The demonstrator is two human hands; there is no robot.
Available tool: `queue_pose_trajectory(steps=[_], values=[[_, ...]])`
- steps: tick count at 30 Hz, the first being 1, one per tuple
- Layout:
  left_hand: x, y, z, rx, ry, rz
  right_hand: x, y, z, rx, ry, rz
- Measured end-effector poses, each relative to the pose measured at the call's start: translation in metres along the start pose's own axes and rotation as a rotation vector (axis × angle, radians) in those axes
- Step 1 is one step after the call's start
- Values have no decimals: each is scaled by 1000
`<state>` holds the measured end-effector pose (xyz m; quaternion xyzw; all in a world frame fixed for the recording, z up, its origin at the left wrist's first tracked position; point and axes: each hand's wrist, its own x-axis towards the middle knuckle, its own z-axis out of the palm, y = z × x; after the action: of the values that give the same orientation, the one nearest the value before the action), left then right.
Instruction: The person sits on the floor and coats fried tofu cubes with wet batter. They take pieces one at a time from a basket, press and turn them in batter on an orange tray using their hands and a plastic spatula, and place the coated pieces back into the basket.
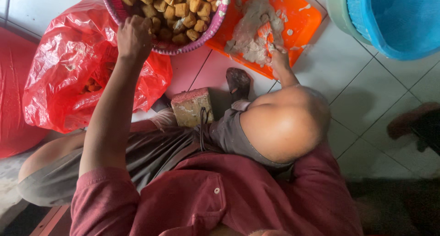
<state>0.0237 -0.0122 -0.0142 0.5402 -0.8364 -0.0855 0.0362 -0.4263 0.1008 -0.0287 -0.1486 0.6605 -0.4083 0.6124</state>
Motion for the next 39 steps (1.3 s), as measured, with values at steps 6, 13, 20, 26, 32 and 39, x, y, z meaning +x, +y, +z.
queue_pose_trajectory(steps=[6, 13, 20, 26, 32, 39], values=[[-2, 8, -15, -233, -131, -22, -2, 3, -16, 133, -87, -24], [2, 5, -24, -313, -269, -74, -12, -67, -41, -98, -206, -143], [19, 28, -29, -554, -13, -97, -92, -194, -19, -159, -416, -268], [44, 112, -93, -1104, 275, -218, -161, -229, 45, -274, -507, -305], [13, 196, -180, -1312, 513, 29, -192, -204, 120, -378, -430, -538], [-7, 212, -201, -1896, 390, 66, -190, -219, 132, -122, -529, -476]])
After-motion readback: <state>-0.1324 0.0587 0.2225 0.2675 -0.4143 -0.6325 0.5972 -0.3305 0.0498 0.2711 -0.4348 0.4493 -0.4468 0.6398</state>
